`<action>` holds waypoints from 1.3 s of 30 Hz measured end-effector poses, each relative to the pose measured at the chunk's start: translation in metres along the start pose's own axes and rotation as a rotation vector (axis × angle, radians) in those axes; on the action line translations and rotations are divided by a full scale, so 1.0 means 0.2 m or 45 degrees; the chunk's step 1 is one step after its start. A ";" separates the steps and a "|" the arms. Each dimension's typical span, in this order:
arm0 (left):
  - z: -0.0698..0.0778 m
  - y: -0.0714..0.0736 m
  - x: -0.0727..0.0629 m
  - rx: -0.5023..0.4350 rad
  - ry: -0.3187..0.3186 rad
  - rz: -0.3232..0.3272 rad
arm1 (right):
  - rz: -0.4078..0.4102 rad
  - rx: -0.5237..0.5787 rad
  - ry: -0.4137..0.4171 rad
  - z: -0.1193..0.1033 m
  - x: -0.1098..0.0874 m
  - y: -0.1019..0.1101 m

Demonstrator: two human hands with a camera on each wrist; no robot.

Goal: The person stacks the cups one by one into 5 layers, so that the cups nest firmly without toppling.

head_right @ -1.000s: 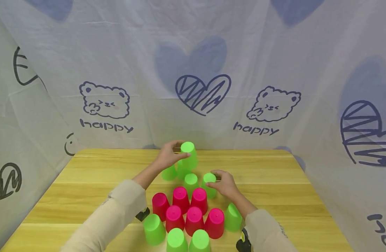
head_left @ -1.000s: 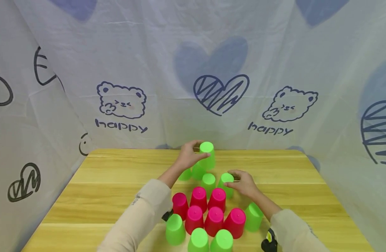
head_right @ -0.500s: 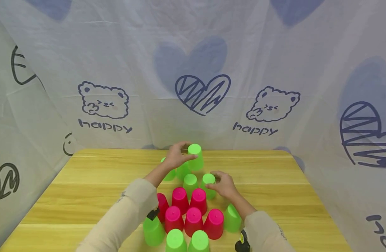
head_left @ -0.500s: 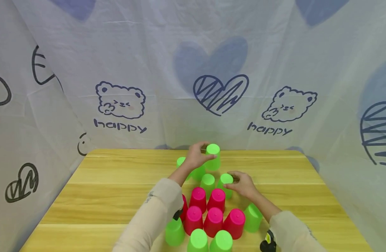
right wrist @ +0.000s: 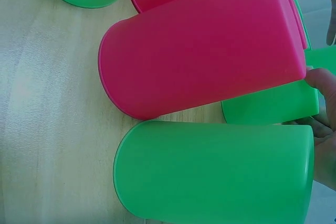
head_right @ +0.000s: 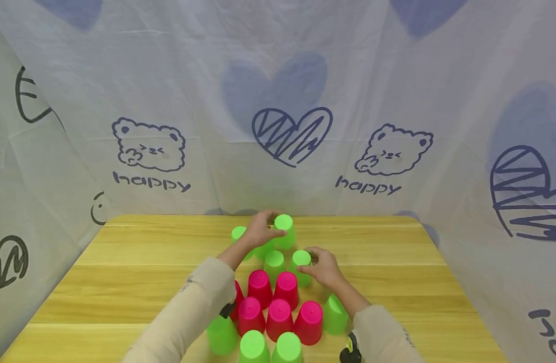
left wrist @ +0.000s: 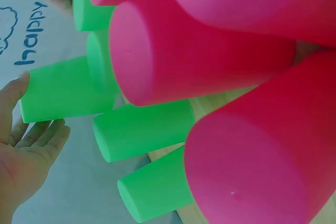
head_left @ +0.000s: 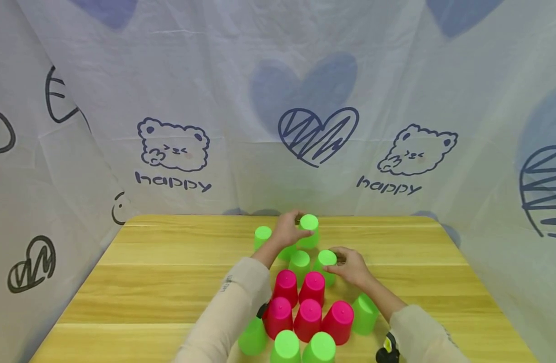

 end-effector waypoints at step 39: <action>-0.75 -0.54 0.57 0.660 -0.105 -0.110 | 0.003 -0.014 0.028 0.02 -0.01 -0.02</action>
Point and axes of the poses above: each hand's wrist, its own x-axis towards the middle knuckle, its own y-axis out of the back of the hand, z = x × y, the point moved 1 cm from there along x, towards the middle knuckle, and after that the axes turned 2 degrees about -x, right-handed, at the moved point
